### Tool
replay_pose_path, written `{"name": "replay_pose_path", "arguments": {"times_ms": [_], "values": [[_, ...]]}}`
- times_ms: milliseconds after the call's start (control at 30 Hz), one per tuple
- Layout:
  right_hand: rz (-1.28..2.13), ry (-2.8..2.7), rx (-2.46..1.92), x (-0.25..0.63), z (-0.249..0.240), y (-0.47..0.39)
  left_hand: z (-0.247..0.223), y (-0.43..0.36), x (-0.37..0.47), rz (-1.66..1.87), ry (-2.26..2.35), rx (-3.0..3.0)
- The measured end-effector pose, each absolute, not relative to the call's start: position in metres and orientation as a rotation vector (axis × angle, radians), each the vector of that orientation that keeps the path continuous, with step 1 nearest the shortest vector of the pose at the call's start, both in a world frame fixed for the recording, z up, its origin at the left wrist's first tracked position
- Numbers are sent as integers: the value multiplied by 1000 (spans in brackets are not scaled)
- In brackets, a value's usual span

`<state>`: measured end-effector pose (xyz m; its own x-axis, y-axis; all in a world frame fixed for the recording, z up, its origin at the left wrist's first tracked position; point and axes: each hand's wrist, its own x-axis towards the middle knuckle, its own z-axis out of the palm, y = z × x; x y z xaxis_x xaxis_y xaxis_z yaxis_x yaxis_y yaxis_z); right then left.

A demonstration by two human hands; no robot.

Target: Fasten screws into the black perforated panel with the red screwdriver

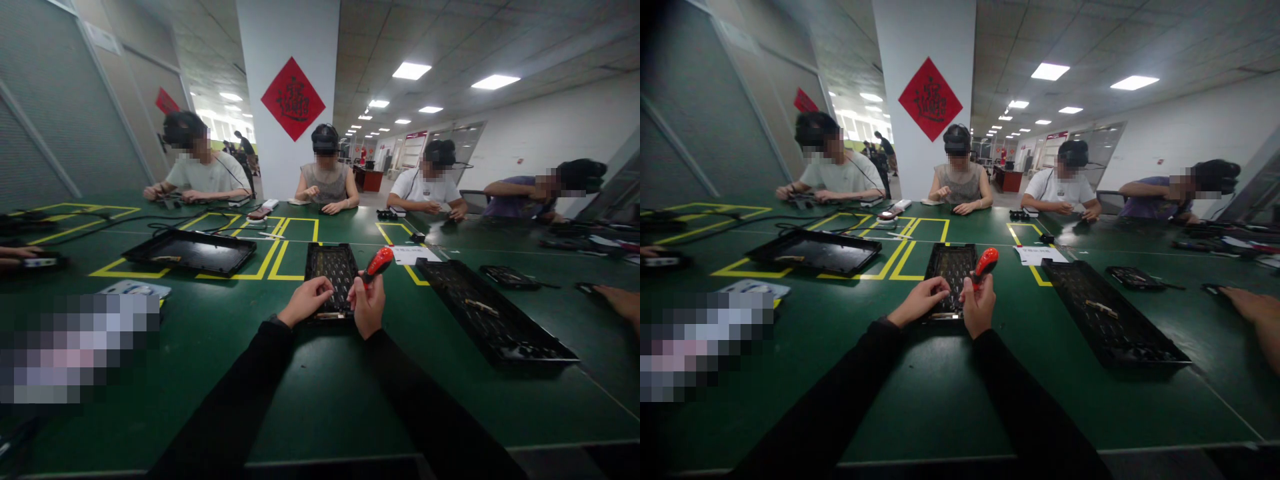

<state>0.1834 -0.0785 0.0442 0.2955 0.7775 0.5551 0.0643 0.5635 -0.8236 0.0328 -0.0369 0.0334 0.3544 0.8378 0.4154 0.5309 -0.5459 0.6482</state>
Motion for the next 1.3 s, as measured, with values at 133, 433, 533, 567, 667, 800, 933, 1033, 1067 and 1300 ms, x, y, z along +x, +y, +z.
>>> {"name": "replay_pose_path", "arguments": {"times_ms": [133,433,533,567,667,800,933,1033,1067,1300], "values": [[587,-1186,-864,183,45,-79,33,-37,33,1034,1193,2212],[812,-1314,-784,189,58,-76,29,-31,29,1396,1221,2075],[860,-1314,-770,190,57,-70,21,-21,21,1549,1359,1930],[868,-1304,-769,190,57,-68,18,-18,19,1564,1400,1884],[896,-1252,-768,191,54,-64,10,-10,15,1529,1516,1741],[933,-1190,-795,191,52,-64,6,-8,14,1476,1536,1638],[914,-1195,-820,188,49,-66,4,-8,14,1464,1549,1609],[872,-1189,-828,186,47,-66,2,-7,13,1463,1551,1634],[859,-1187,-829,186,47,-66,1,-6,13,1463,1550,1638],[792,-1236,-843,187,47,-68,2,-7,13,1453,1570,1638]]}}
